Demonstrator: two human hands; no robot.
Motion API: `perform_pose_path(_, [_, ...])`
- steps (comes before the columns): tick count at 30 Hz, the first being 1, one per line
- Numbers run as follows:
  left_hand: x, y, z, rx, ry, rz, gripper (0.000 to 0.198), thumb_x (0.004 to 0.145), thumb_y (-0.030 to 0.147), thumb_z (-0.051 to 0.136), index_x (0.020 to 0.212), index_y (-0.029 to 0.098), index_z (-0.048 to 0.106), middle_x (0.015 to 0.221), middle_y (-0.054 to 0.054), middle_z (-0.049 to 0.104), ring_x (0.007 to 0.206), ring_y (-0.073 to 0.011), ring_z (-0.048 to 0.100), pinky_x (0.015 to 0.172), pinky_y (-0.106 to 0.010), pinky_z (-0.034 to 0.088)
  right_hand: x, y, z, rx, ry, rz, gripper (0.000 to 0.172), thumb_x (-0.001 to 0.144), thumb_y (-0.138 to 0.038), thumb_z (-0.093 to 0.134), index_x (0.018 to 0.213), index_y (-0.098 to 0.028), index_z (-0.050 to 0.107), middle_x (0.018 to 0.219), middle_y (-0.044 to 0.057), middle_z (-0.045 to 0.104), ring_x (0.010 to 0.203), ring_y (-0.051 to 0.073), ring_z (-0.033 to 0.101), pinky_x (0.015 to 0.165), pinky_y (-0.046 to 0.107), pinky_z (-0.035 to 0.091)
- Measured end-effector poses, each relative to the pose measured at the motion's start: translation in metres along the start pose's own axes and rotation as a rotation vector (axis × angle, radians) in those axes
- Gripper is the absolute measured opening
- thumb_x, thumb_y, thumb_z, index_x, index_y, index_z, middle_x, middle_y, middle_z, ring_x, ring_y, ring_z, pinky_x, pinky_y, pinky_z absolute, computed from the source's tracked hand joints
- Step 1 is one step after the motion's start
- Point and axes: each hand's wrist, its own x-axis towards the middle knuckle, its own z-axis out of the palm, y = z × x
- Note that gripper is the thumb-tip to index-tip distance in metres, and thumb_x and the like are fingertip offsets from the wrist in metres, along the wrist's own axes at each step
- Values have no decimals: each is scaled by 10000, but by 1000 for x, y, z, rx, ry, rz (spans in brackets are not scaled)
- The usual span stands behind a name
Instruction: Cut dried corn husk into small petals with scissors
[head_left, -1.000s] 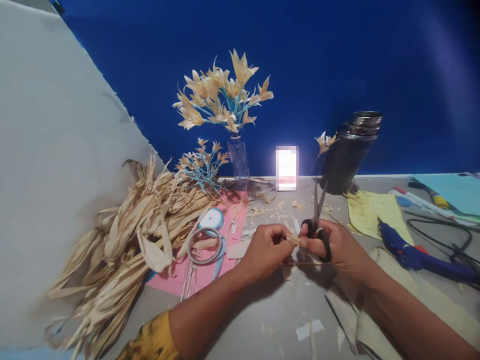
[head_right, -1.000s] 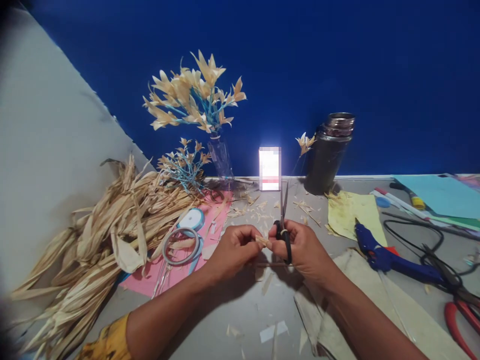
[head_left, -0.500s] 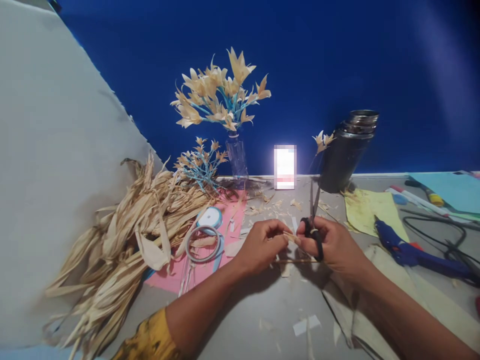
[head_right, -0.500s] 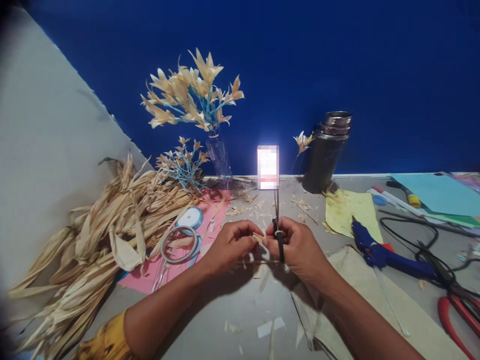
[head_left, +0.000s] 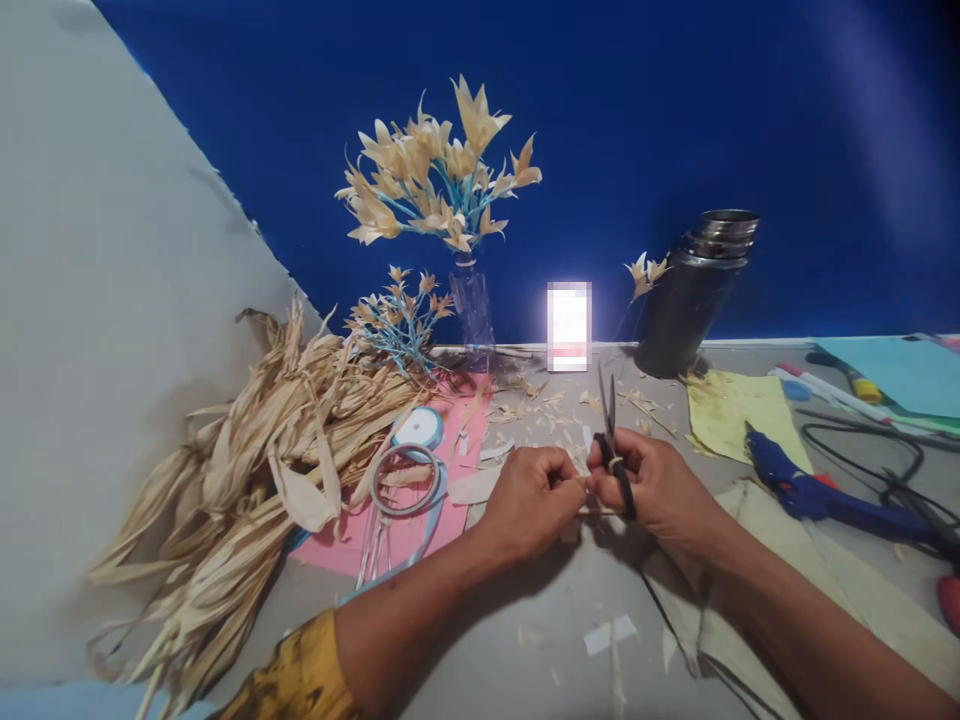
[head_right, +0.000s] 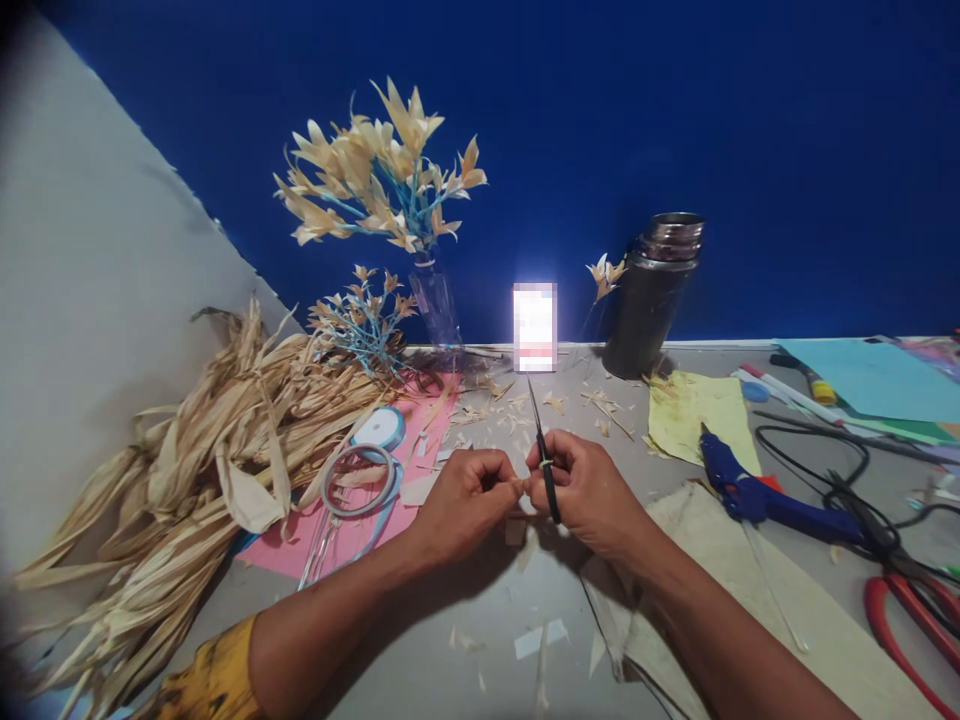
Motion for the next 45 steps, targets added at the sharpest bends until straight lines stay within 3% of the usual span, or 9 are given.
perform_pose_path(4, [1,4,-2,-42,21,-46,200,728,226,584,536,181,549,500,20,487,513,-108,401,512,-257,263,2,-1,-5,78,45,30,223,588,-247,751,750,-204,603,573,-55,525,522,122,465,472,233,372])
perform_pose_path(8, [1,5,-4,-101,38,-63,195,724,223,594,537,185,554,499,13,500,505,-113,422,515,-257,274,4,2,-10,118,5,38,320,615,-303,808,868,-202,641,747,5,660,619,166,584,541,267,457])
perform_pose_path(17, [0,-2,0,109,20,73,226,792,200,524,653,174,700,600,-7,620,584,-133,506,568,-255,323,0,6,1,-129,40,-111,127,655,-234,687,759,-218,615,629,-42,560,545,127,438,502,253,342])
perform_pose_path(20, [-1,-3,2,235,76,93,237,777,192,529,606,173,690,560,2,591,558,-127,490,564,-262,303,0,6,1,-149,35,-137,110,639,-213,683,710,-214,599,599,-55,516,534,116,400,495,249,322])
perform_pose_path(27, [-1,-2,0,178,150,85,226,800,216,543,622,170,675,577,6,603,576,-128,524,572,-249,339,3,-5,-7,-3,59,1,257,617,-324,761,813,-212,638,691,-4,637,603,169,550,541,279,422])
perform_pose_path(33, [0,-2,2,229,113,74,196,788,214,539,636,174,657,598,6,618,574,-123,511,586,-254,327,3,3,-5,-154,55,-82,180,651,-304,702,781,-209,620,656,-18,590,578,150,476,527,272,363])
perform_pose_path(41, [-3,10,5,584,141,-38,197,794,256,530,646,182,635,676,-53,664,639,-177,540,598,-302,280,-4,4,6,-333,125,-126,113,652,-301,608,724,-226,565,674,-17,591,626,171,515,578,284,380])
perform_pose_path(45, [0,7,-2,513,91,-3,190,776,230,513,721,178,687,727,-59,693,669,-187,563,608,-302,312,-4,2,3,-320,108,-154,93,665,-289,597,724,-222,573,649,-25,583,594,157,497,552,270,371])
